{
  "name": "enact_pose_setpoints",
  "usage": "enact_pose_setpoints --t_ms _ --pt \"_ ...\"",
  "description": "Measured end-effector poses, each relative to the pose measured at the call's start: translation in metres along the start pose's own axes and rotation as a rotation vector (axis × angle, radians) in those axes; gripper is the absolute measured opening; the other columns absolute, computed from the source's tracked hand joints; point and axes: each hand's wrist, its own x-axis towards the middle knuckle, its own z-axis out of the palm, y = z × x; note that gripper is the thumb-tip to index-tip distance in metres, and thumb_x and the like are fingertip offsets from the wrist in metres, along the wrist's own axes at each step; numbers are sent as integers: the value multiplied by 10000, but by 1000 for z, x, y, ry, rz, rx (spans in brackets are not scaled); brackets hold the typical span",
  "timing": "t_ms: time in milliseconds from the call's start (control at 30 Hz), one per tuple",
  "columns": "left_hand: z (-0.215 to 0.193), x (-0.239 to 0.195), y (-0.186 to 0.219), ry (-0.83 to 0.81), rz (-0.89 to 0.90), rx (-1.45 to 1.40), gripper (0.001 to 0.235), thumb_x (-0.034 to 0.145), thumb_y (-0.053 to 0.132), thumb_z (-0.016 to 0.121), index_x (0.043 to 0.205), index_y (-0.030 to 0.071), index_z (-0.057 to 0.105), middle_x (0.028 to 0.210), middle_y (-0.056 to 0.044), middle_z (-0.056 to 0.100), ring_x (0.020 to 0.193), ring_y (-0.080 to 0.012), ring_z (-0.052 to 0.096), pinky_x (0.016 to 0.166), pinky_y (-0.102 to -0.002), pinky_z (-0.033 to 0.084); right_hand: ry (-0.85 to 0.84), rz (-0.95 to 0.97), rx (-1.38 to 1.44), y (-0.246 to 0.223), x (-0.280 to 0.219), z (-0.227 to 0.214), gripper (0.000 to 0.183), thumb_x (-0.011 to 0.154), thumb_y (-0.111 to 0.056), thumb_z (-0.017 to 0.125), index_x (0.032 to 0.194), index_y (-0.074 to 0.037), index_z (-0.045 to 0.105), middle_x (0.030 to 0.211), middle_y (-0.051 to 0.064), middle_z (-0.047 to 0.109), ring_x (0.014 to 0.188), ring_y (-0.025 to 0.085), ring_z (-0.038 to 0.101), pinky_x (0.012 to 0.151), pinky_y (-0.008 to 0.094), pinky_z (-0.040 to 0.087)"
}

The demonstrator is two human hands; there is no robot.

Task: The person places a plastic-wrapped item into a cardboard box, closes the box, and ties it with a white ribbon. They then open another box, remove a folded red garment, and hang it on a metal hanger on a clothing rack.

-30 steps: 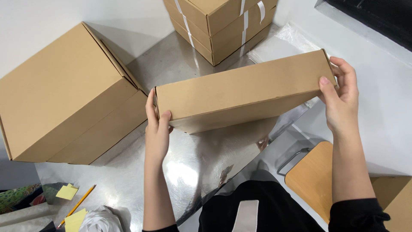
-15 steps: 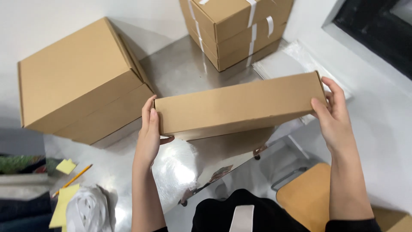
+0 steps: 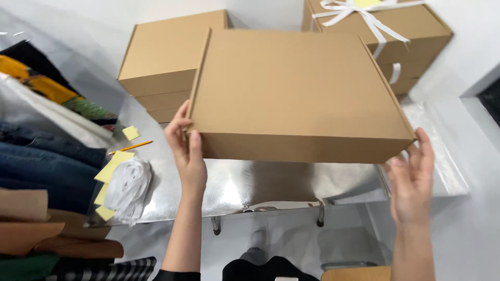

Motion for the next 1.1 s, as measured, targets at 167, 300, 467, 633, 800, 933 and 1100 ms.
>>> enact_pose_setpoints --t_ms 167,300,467,633,800,933,1100 --pt "-45 4 -26 138 105 152 189 1163 264 435 1286 123 406 1592 -261 476 1500 -342 468 1222 -474 344 -154 -38 42 16 12 54 737 1039 12 479 1684 -138 155 1620 183 318 1428 364 444 1097 522 492" --pt "-93 11 -65 207 193 309 260 1171 301 428 1303 82 383 1537 -264 510 1458 -377 495 1237 -544 335 -237 -94 38 39 28 104 808 987 45 548 1691 -84 173 1558 122 336 1458 353 440 1134 517 488" --pt "-155 26 -118 274 222 419 303 1162 299 433 1337 59 378 1461 -256 510 1420 -369 502 1233 -515 321 -336 -109 48 86 57 157 874 954 26 623 1703 -128 200 1543 95 366 1454 338 439 1157 539 478" --pt "-192 51 -157 375 204 507 349 1170 323 449 1395 59 406 1423 -218 523 1363 -326 531 1208 -475 337 -390 -81 32 61 64 227 877 943 37 666 1690 -116 233 1625 136 346 1506 441 402 1109 605 486" --pt "-217 95 -201 370 166 587 419 1166 334 486 1495 88 405 1479 -181 480 1384 -348 500 1219 -496 333 -395 -96 6 68 88 282 883 945 -4 714 1691 -108 252 1685 140 329 1538 452 361 1114 613 472" --pt "-224 122 -247 372 133 624 543 1172 305 545 1640 144 320 1576 -165 377 1423 -376 432 1228 -527 308 -434 -125 26 103 118 322 869 986 -23 684 1699 -81 189 1696 270 266 1518 603 255 1106 710 423" --pt "-201 136 -280 361 0 871 935 1099 348 762 1775 186 137 1698 -320 20 1578 -582 72 1249 -766 126 -386 -203 -3 177 155 362 902 980 131 619 1717 -130 170 1748 185 249 1601 427 258 1197 627 382"
